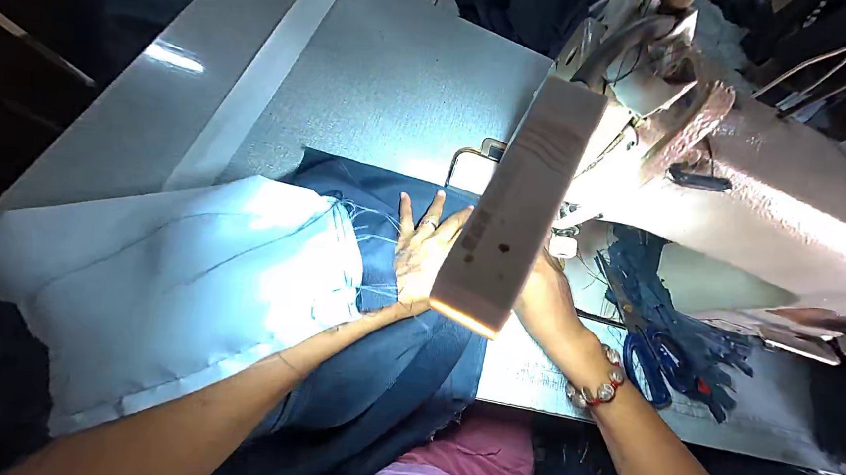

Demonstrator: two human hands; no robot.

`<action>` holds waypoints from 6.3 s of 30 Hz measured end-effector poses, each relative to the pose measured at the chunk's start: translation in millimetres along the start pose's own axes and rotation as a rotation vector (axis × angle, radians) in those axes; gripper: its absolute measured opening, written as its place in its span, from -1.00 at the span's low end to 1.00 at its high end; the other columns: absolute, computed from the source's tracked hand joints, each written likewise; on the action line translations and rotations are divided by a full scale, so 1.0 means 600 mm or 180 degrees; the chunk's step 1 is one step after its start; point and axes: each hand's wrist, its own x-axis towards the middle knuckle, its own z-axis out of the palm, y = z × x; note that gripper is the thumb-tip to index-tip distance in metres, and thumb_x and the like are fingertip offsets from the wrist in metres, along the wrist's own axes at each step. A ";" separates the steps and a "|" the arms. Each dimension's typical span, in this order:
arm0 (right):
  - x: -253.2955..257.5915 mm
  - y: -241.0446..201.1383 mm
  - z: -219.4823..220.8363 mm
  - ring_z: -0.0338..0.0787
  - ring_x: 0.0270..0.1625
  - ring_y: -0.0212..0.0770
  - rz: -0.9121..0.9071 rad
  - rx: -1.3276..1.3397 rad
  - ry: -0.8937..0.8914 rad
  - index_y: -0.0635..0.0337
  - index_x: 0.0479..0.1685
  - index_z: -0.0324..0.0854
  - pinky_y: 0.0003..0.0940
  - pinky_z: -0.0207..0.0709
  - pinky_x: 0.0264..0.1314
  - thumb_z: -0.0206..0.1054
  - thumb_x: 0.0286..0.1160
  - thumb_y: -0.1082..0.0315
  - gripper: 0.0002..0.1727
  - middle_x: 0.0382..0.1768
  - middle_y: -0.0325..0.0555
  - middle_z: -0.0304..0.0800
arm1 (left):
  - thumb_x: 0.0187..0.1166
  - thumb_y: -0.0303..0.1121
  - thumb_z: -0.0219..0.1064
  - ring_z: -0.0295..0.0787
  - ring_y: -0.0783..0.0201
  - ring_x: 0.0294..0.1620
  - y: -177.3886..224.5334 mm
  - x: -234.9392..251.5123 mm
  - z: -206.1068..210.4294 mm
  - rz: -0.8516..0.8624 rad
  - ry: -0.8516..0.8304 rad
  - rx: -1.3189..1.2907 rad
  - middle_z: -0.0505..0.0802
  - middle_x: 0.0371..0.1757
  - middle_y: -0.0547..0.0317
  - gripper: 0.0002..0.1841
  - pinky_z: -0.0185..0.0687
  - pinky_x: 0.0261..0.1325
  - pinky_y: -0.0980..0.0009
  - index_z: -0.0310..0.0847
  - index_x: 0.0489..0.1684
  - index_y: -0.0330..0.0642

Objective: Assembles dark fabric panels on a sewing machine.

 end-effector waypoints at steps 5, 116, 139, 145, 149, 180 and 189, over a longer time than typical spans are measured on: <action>0.024 0.018 0.005 0.65 0.50 0.27 -0.0105 0.0070 -0.0005 0.31 0.40 0.67 0.15 0.39 0.62 0.28 0.49 0.56 -0.55 0.32 0.22 0.77 | 0.59 -0.32 0.03 0.22 -0.41 0.77 -0.032 0.013 0.010 0.0162 0.0122 0.0259 0.69 0.55 -0.11 -0.60 -0.35 0.60 -0.65 0.71 0.16 -0.29; -0.158 -0.075 -0.022 0.92 0.09 -0.06 -0.1528 0.1179 0.0113 0.22 -0.21 0.81 -0.10 0.60 0.50 0.25 0.47 0.54 -0.81 -0.24 0.00 0.93 | 0.78 -0.11 0.03 0.72 -0.02 0.26 0.011 -0.029 -0.018 0.0925 -0.0025 0.0279 0.86 0.16 0.02 -0.57 0.54 0.29 0.04 0.86 0.20 -0.02; 0.053 0.010 0.013 0.87 0.02 0.07 -0.0217 0.0203 0.0653 0.05 -0.20 0.94 0.10 0.61 0.11 0.25 0.30 0.57 -0.66 -0.17 0.07 0.93 | 0.77 -0.16 -0.02 0.76 0.03 -0.06 0.033 -0.062 -0.002 0.0911 0.0346 0.0052 0.87 -0.16 0.07 -0.55 0.56 0.08 0.11 0.88 -0.10 -0.11; 0.035 0.022 0.000 0.81 0.17 0.16 0.0217 -0.0106 0.0434 0.14 0.02 0.86 0.18 0.55 0.30 0.21 0.56 0.36 -0.71 0.02 0.10 0.89 | 0.70 -0.21 0.04 0.47 -0.18 0.67 0.039 -0.061 -0.002 0.0859 0.0450 0.0163 0.84 0.33 0.03 -0.59 0.15 0.69 -0.26 0.91 -0.20 -0.06; 0.018 -0.026 -0.051 0.75 0.28 0.21 0.0558 0.0562 -0.0372 0.30 0.53 0.53 0.28 0.51 0.33 0.36 0.56 0.15 -0.40 0.18 0.25 0.79 | 0.66 -0.23 0.11 0.21 -0.26 0.81 0.046 -0.060 -0.010 0.0820 0.0428 0.0245 0.64 0.63 0.06 -0.64 -0.15 0.71 -0.49 0.93 -0.29 -0.03; 0.004 -0.028 -0.021 0.83 -0.09 0.02 -0.1117 -0.0532 0.0954 0.04 -0.37 0.90 0.06 0.47 0.07 0.47 0.26 0.43 -0.90 -0.28 -0.14 0.93 | 0.62 -0.34 0.17 0.82 0.00 -0.03 -0.001 0.001 -0.004 0.0957 0.0640 0.0361 0.86 -0.26 0.02 -0.74 0.24 0.56 -0.19 0.78 -0.09 -0.27; 0.023 0.003 0.011 0.88 -0.04 0.02 -0.1084 -0.0534 0.1210 0.06 -0.24 0.93 0.08 0.53 -0.03 0.48 0.25 0.41 -0.84 -0.14 -0.11 0.97 | 0.56 -0.41 0.25 0.85 -0.05 -0.01 -0.036 0.045 0.018 0.1114 0.0868 0.0041 0.93 -0.14 -0.02 -0.78 0.55 0.25 0.00 0.86 -0.30 -0.23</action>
